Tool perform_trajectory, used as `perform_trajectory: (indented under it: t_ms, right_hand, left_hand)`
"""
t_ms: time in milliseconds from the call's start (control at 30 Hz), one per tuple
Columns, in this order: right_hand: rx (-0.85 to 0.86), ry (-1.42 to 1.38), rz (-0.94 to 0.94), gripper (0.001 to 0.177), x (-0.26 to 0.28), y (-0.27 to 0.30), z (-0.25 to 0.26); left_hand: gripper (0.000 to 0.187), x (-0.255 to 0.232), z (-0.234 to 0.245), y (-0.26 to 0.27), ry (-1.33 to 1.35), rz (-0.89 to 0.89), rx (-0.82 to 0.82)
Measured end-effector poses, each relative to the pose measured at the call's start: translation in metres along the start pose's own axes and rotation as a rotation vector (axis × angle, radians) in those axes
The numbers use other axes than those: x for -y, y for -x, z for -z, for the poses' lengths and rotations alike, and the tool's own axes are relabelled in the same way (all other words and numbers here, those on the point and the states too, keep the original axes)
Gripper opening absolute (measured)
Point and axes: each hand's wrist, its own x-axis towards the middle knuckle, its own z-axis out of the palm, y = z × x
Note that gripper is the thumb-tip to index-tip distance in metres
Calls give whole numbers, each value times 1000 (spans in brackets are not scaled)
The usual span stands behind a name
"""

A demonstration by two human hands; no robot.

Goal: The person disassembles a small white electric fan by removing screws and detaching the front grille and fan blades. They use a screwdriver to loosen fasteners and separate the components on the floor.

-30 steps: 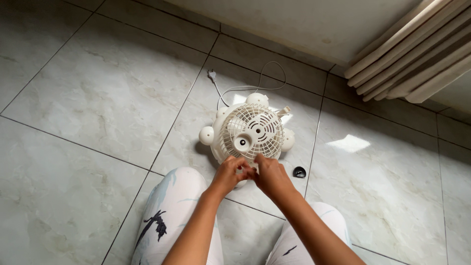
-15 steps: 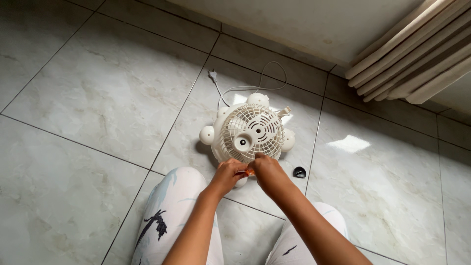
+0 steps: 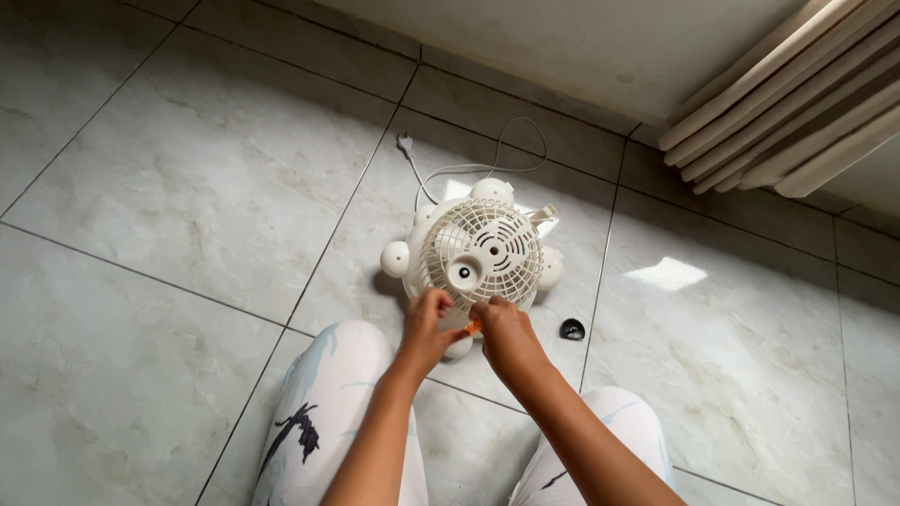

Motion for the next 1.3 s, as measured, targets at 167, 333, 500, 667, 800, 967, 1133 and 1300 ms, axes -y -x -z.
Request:
perform_trajectory:
  t_ms: [167,333,500,667,800,967,1133,1300]
  right_hand:
    - [-65,-30,134,40,-13,3,4]
    - [-236,-263,-55,33,-81,9,10]
    - [-361,-866,-646,25,-218,67,48]
    - [-727,-1097,-1107,33,-320,152,33]
    - [-662,-1340,-1480,37,-335,195,-3]
    - [-680,-1206,-1573,38,-342,200,-17]
    - [-473,-264,-1445,38,-362,168,-13]
    - [-498,-1121,-652,25,-273,64,-99]
  left_hand:
    - [97,56,-23,6,-90,402,-61]
    - [80,92,-49,-4,510,880,-11]
    - [55,92,-60,-17,995,941,137]
    - [52,89,-65,-16,903,878,193]
    - [47,85,-67,-11,873,875,242]
    - [53,69,-61,-14,756,908,274]
    - [69,53,-53,-32,585,824,116]
    - [79,60,-53,-50,968,784,-233]
